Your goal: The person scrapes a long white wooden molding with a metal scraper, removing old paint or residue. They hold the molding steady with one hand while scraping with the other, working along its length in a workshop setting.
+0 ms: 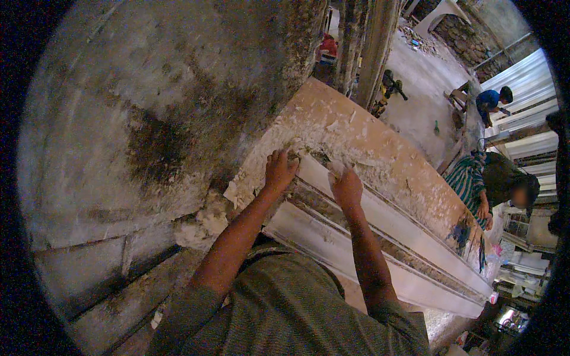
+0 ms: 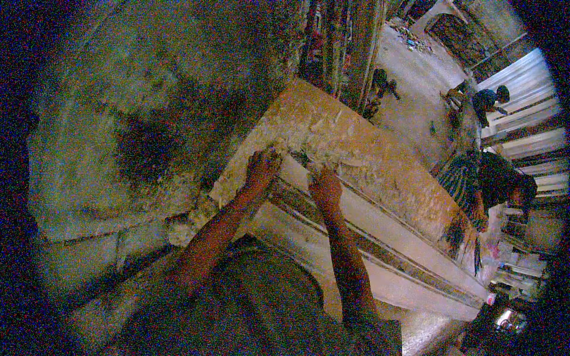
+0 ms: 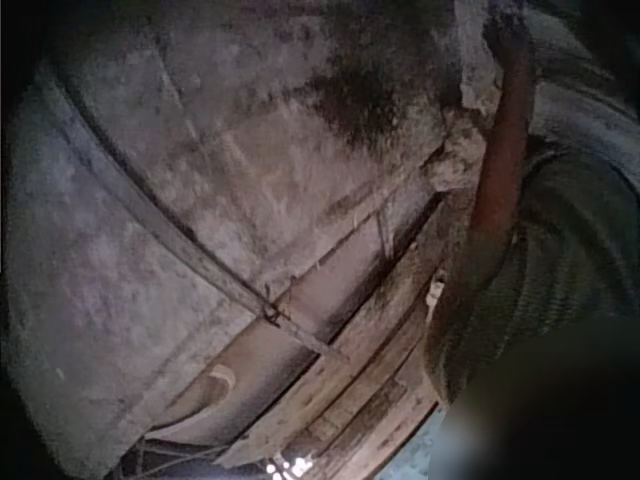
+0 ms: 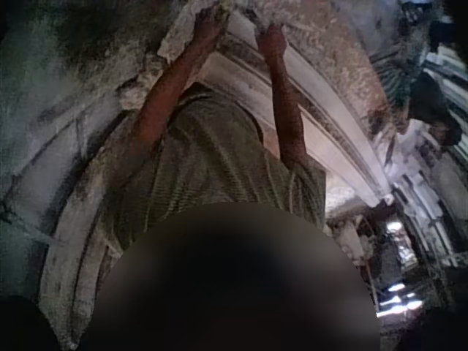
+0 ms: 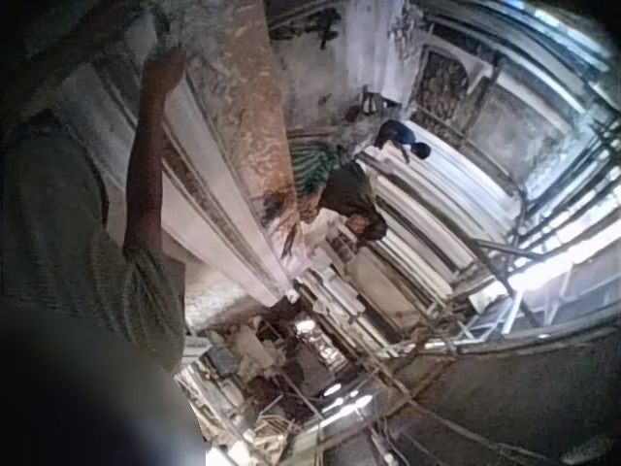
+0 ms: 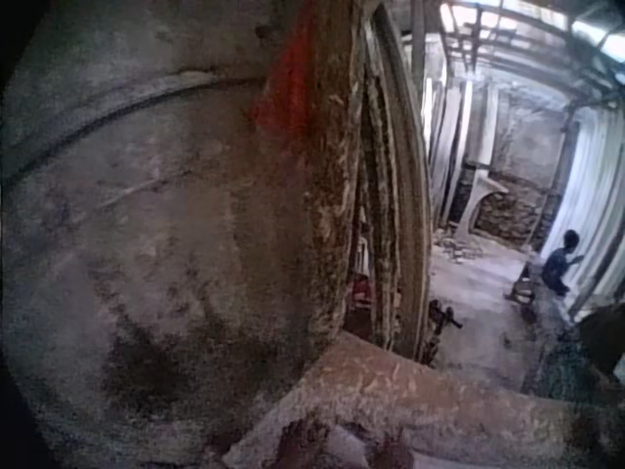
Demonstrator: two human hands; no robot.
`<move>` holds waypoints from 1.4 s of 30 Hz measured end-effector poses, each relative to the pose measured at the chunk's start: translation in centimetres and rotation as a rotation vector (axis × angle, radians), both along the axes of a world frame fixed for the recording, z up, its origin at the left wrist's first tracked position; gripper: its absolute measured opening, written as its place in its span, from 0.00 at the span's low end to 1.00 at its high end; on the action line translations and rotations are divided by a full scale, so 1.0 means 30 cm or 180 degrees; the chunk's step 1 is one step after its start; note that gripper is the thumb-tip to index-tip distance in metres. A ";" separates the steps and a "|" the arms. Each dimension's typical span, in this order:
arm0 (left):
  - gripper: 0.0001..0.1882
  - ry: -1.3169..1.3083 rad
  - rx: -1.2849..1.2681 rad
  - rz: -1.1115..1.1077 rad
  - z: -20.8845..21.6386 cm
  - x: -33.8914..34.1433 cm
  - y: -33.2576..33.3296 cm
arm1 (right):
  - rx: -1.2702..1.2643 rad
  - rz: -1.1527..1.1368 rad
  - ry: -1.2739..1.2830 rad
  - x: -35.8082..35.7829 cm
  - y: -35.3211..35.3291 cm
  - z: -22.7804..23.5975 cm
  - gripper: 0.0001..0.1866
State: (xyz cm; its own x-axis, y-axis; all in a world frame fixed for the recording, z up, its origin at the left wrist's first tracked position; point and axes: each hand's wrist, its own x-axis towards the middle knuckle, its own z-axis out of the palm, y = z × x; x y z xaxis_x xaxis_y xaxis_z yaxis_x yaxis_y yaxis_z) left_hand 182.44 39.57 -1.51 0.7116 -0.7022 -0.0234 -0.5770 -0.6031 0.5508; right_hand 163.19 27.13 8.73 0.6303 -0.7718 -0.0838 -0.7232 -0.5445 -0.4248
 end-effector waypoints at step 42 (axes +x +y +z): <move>0.53 0.0394 -0.0245 -0.0453 0.221 -0.306 -0.029 | -0.1520 0.2624 0.0964 0.530 -0.084 0.249 0.06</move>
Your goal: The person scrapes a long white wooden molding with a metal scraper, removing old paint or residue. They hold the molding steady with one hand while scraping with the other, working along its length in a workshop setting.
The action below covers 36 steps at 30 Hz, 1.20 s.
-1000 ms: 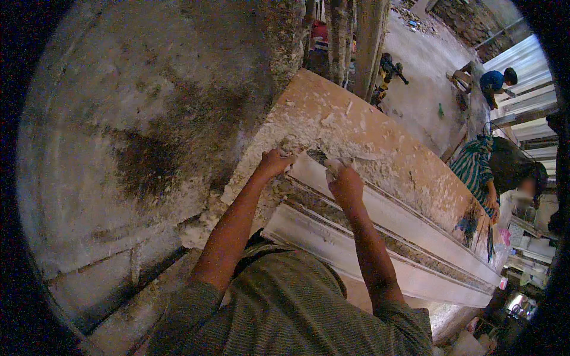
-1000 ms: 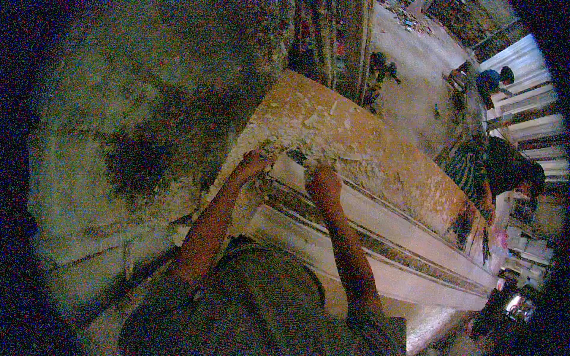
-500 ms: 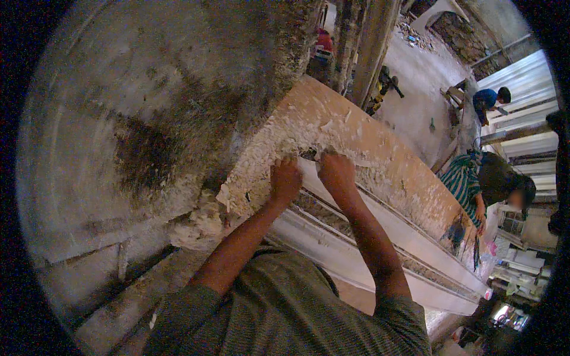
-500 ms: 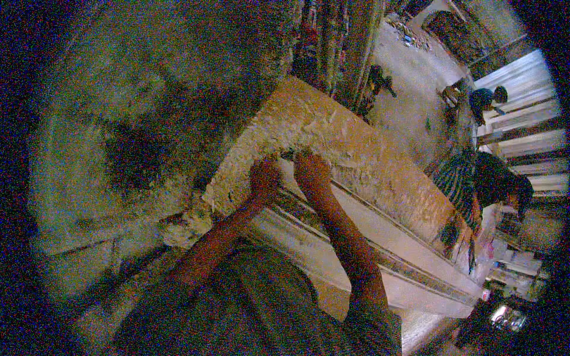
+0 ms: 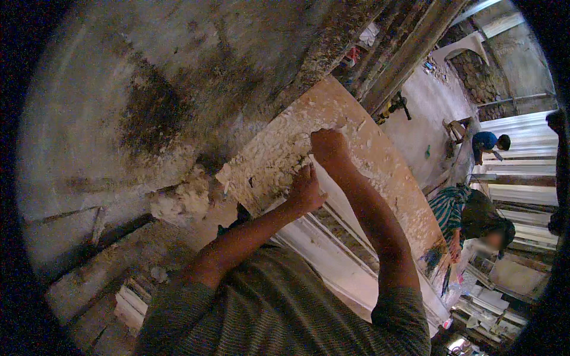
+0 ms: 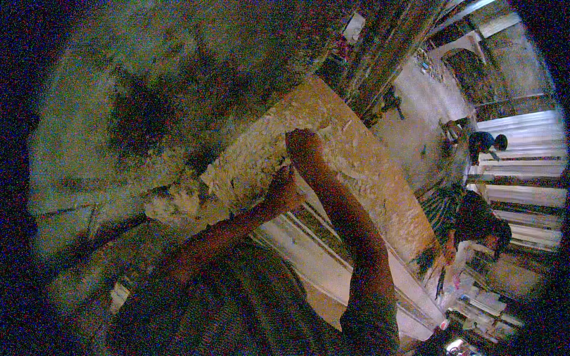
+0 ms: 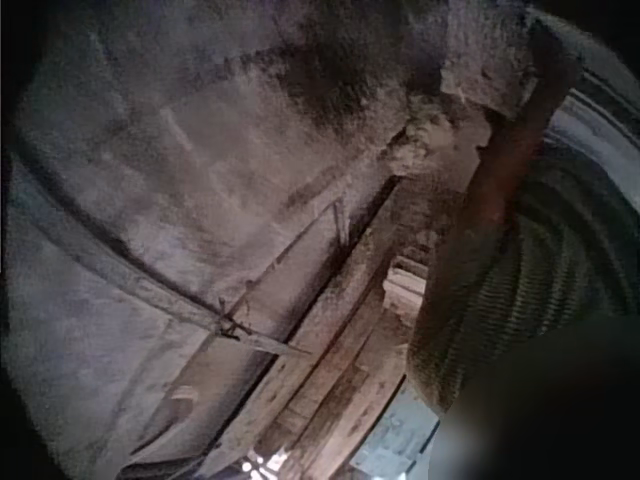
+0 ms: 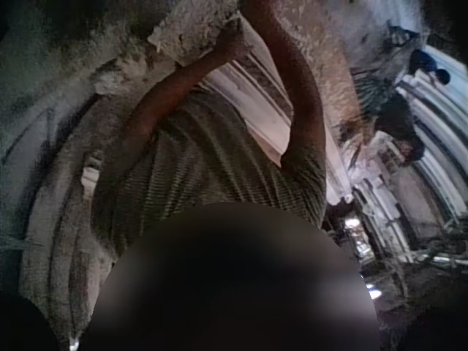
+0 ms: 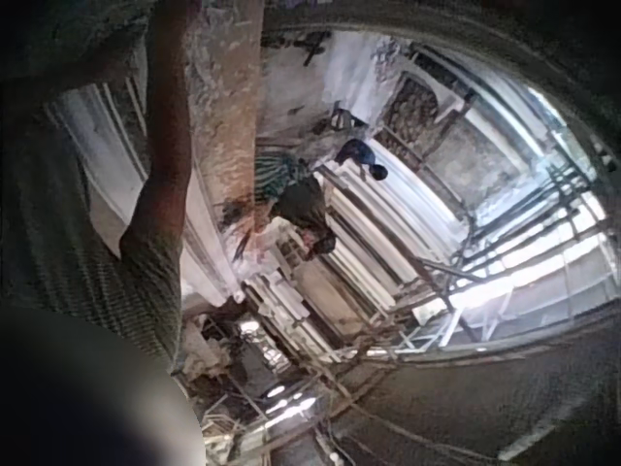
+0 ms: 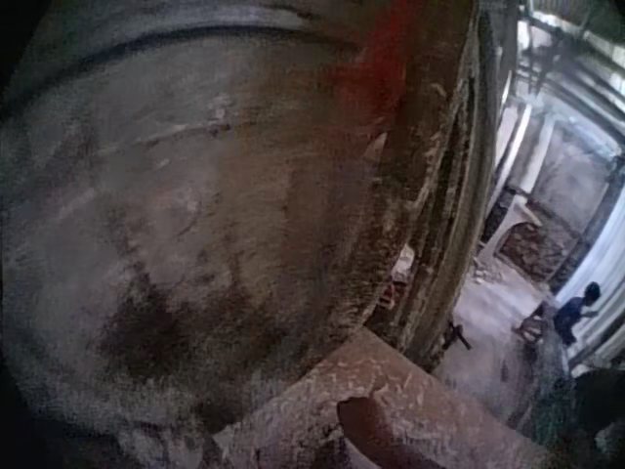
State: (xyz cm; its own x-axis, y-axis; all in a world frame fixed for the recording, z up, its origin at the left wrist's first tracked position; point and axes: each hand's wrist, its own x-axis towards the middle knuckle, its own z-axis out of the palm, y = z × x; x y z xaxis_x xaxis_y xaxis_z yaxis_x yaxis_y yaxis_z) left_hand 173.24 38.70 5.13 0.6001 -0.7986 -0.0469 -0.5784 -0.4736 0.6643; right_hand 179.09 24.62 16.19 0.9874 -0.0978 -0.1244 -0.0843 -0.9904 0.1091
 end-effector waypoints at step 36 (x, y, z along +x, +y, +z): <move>0.41 -0.0315 0.0257 -0.0002 -0.005 0.001 0.016 | -0.0227 -0.0190 0.0865 0.147 0.176 0.064 0.10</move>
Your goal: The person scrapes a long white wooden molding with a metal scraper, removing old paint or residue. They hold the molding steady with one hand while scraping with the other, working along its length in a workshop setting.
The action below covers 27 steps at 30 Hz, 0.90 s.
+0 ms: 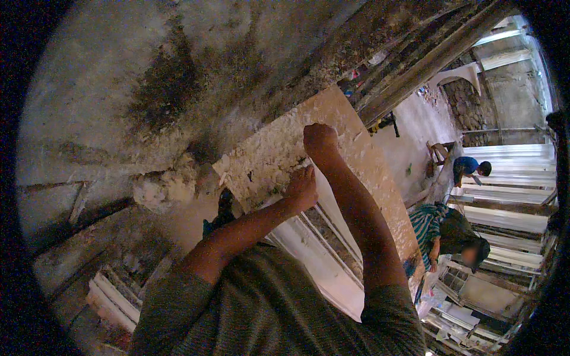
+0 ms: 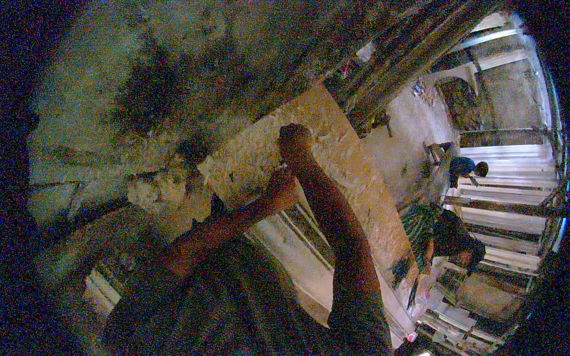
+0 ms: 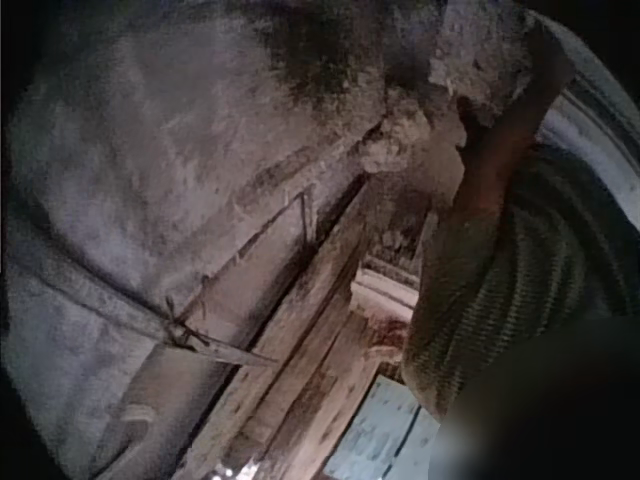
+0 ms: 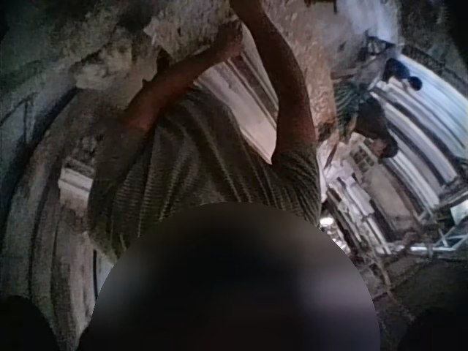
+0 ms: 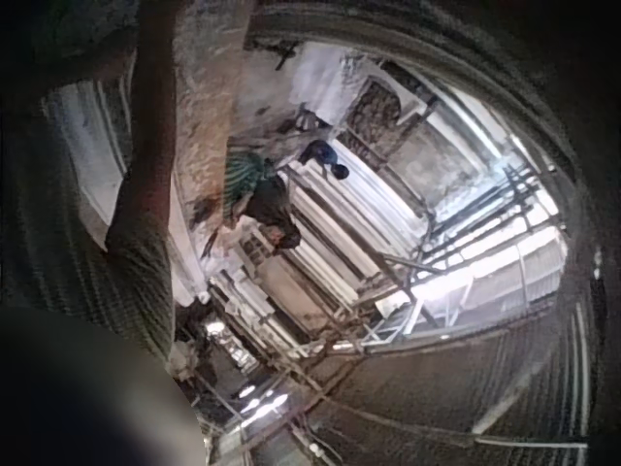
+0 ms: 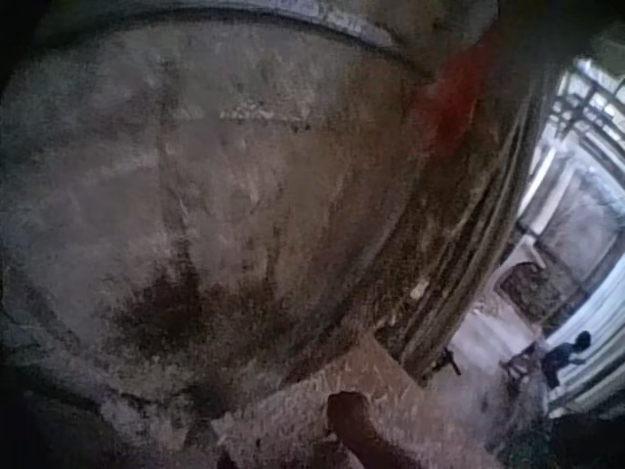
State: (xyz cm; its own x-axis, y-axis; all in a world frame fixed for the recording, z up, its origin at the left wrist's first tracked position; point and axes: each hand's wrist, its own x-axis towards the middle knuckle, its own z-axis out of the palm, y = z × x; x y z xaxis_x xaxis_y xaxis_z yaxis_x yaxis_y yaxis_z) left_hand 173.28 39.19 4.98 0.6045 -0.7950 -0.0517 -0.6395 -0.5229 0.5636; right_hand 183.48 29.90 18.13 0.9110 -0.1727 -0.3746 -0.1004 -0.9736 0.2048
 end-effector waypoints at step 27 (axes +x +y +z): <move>0.23 0.3668 -0.0981 0.0846 -0.192 0.423 0.073 | 0.0982 -0.1891 -0.1729 -0.826 -0.033 -0.390 0.17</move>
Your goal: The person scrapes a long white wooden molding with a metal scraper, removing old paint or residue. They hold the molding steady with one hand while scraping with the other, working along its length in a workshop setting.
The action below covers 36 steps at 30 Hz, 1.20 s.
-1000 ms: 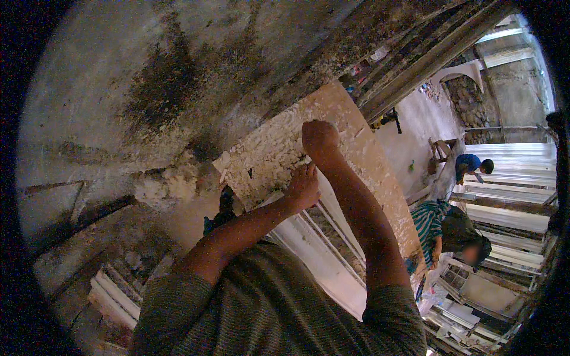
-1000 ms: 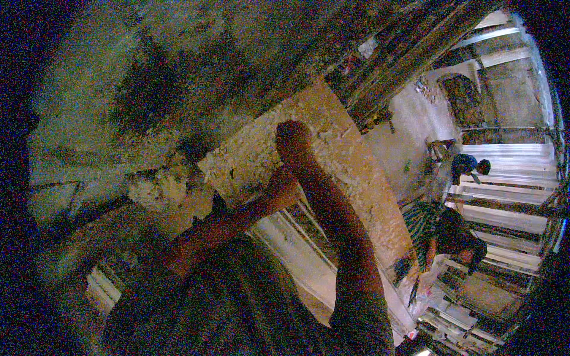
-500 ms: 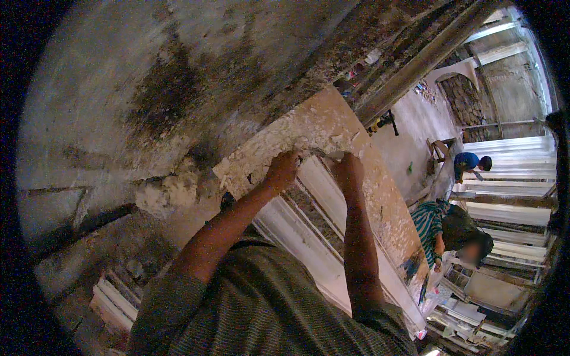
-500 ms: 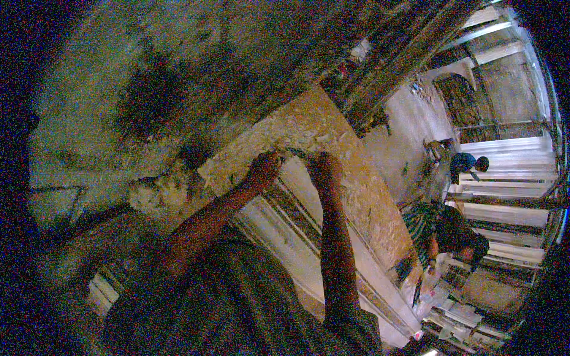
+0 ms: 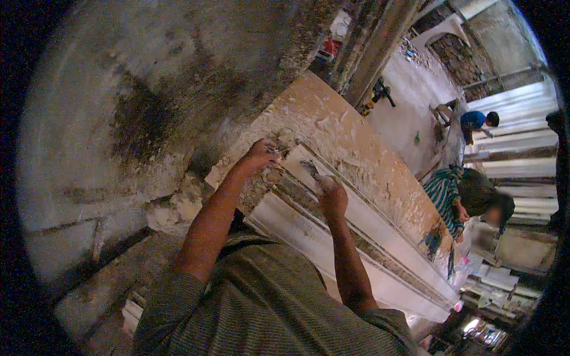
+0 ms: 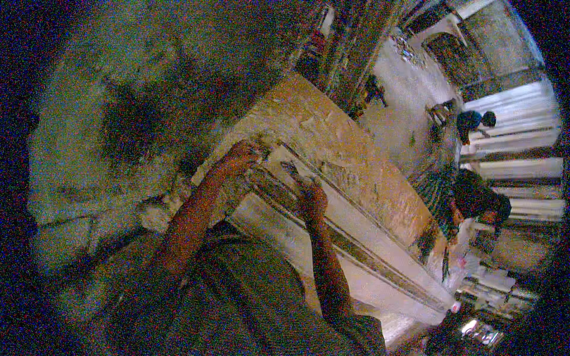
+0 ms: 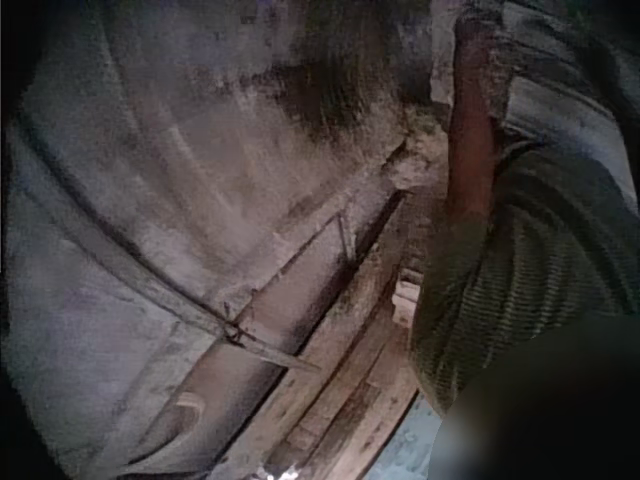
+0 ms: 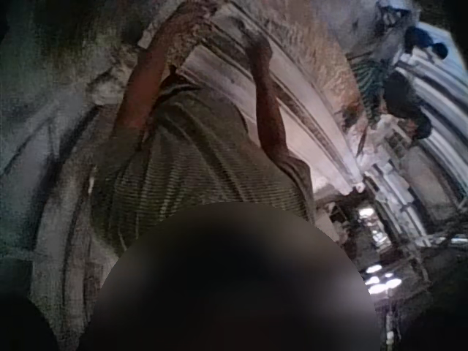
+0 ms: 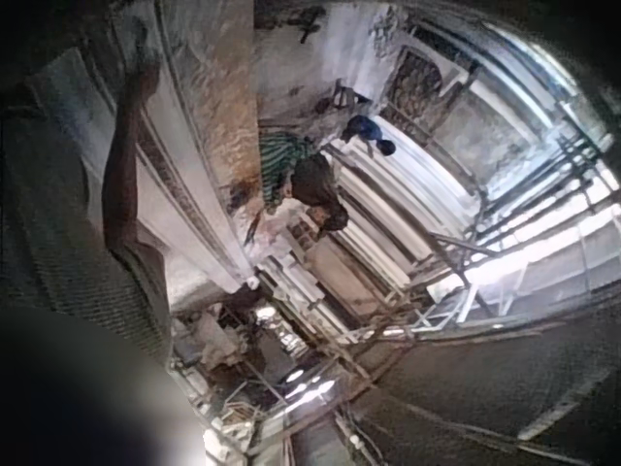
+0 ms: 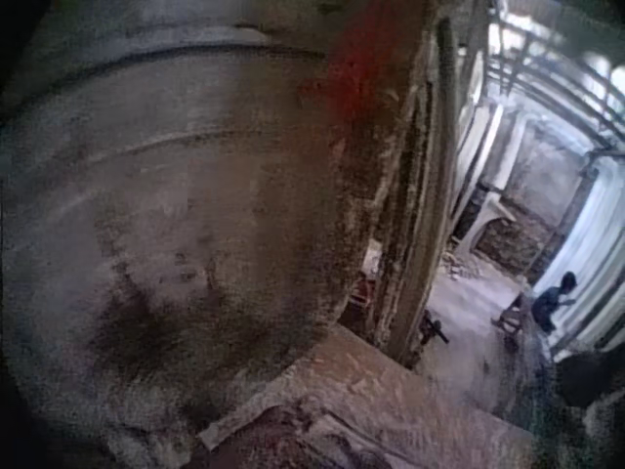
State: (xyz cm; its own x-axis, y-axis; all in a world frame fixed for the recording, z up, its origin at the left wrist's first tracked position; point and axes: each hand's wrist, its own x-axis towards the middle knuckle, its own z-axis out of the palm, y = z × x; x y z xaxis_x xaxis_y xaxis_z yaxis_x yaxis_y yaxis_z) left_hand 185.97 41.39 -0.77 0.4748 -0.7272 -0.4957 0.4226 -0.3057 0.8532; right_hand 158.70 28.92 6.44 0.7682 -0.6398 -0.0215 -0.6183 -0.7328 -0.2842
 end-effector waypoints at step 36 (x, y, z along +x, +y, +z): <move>0.28 -0.3023 0.1424 -0.1665 0.100 0.092 -0.190 | 0.0370 -0.0336 0.0066 0.187 0.035 0.054 0.23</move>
